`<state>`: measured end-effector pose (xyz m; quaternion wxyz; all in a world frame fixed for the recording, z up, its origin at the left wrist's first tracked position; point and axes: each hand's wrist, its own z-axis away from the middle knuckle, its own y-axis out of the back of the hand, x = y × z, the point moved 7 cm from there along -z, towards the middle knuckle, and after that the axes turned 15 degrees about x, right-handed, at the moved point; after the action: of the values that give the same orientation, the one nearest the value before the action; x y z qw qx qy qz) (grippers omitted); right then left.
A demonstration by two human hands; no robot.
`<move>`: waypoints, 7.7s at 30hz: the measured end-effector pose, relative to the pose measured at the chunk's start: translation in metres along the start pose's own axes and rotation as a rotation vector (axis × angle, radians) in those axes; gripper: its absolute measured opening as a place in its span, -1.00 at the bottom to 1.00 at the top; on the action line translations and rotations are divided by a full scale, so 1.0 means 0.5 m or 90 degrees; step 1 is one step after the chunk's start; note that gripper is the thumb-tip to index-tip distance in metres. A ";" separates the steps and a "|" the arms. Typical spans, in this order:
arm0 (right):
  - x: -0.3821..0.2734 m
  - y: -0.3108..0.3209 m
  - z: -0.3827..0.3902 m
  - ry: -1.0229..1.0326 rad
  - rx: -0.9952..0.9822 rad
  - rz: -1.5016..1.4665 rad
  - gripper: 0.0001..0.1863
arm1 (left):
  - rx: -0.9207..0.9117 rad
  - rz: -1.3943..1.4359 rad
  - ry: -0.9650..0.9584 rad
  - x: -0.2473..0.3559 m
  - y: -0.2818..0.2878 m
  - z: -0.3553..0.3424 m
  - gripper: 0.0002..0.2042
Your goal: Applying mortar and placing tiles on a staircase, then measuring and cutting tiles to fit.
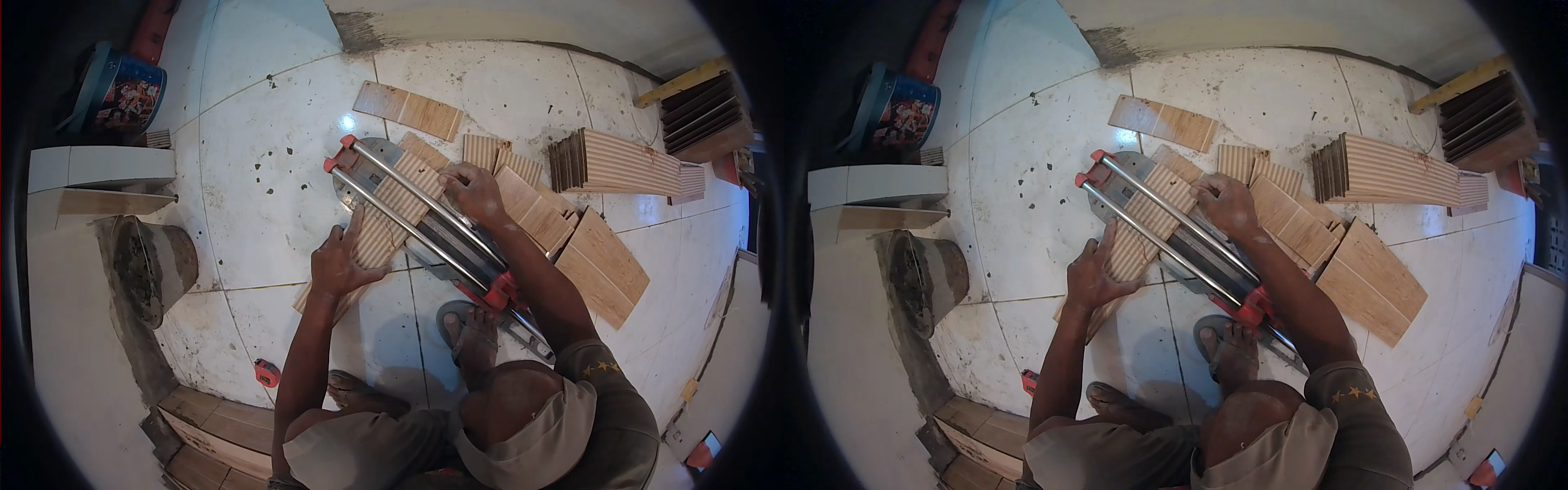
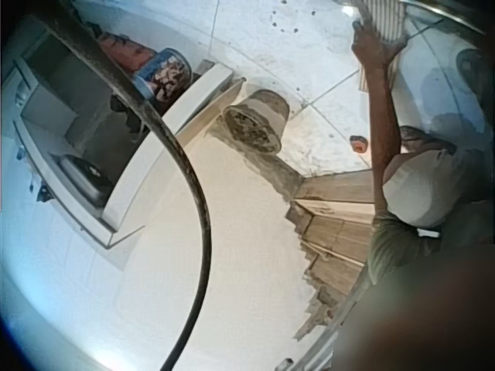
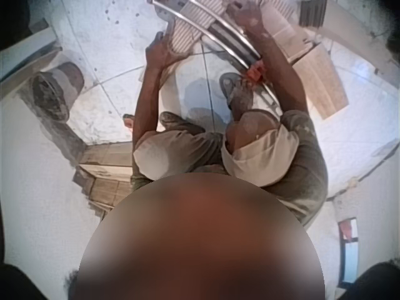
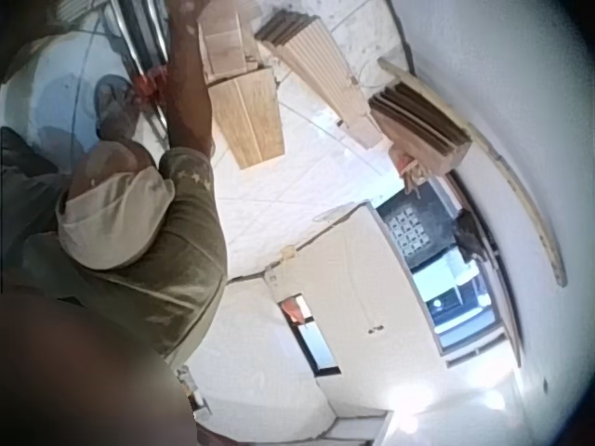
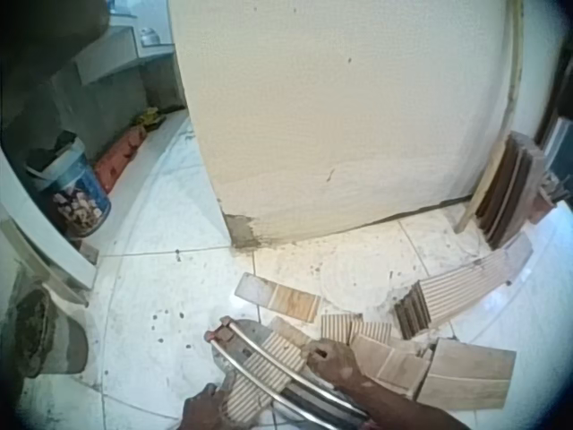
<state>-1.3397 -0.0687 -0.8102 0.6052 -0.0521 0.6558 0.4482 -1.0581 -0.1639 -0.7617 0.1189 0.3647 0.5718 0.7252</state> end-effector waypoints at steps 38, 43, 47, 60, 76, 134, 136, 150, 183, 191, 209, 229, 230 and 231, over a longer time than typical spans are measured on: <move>0.204 0.613 0.610 -0.081 -0.061 0.285 -0.65 | 0.024 -0.007 -0.018 -0.002 0.006 0.005 0.26; 0.149 0.614 0.641 0.025 0.077 0.446 -0.49 | 0.037 -0.004 -0.016 0.000 0.005 0.001 0.25; 0.173 0.610 0.690 -0.089 0.022 0.524 -0.50 | 0.035 0.003 -0.009 0.000 0.012 0.004 0.23; 0.353 0.679 0.790 -0.334 0.112 0.179 -0.73 | 0.044 0.004 -0.030 0.013 -0.016 -0.001 0.20; 0.250 0.596 0.702 -0.396 0.030 0.412 -0.61 | 0.046 0.020 -0.037 0.044 0.001 0.006 0.21; -0.067 0.292 0.394 0.119 -0.084 0.230 -0.55 | 0.019 0.010 0.002 -0.002 0.004 0.003 0.22; -0.065 0.286 0.390 0.111 -0.093 0.231 -0.55 | -0.004 0.009 0.009 -0.004 -0.001 0.005 0.27; -0.082 0.261 0.377 0.132 -0.088 0.172 -0.57 | 0.029 0.007 0.000 -0.010 0.004 0.003 0.23; -0.053 0.262 0.370 0.054 -0.180 0.174 -0.52 | 0.058 0.019 -0.035 -0.021 0.000 0.010 0.25; -0.059 0.261 0.372 0.069 -0.172 0.148 -0.54 | 0.047 0.029 -0.025 -0.019 0.003 0.008 0.25; -0.065 0.258 0.369 0.104 -0.148 0.159 -0.58 | 0.056 0.012 -0.029 -0.015 0.002 0.003 0.24; -0.099 0.259 0.369 0.081 -0.123 0.222 -0.60 | 0.075 0.038 -0.037 -0.016 0.002 0.000 0.21; -0.101 0.259 0.369 0.082 -0.123 0.224 -0.60 | 0.075 0.040 -0.036 -0.017 0.002 0.000 0.21; -0.104 0.259 0.368 0.090 -0.121 0.223 -0.60 | 0.074 0.034 -0.038 -0.017 0.002 -0.001 0.21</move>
<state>-1.2677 0.1033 -0.6735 0.4630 -0.0258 0.6505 0.6016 -1.0520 -0.1698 -0.7641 0.0949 0.4076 0.5988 0.6828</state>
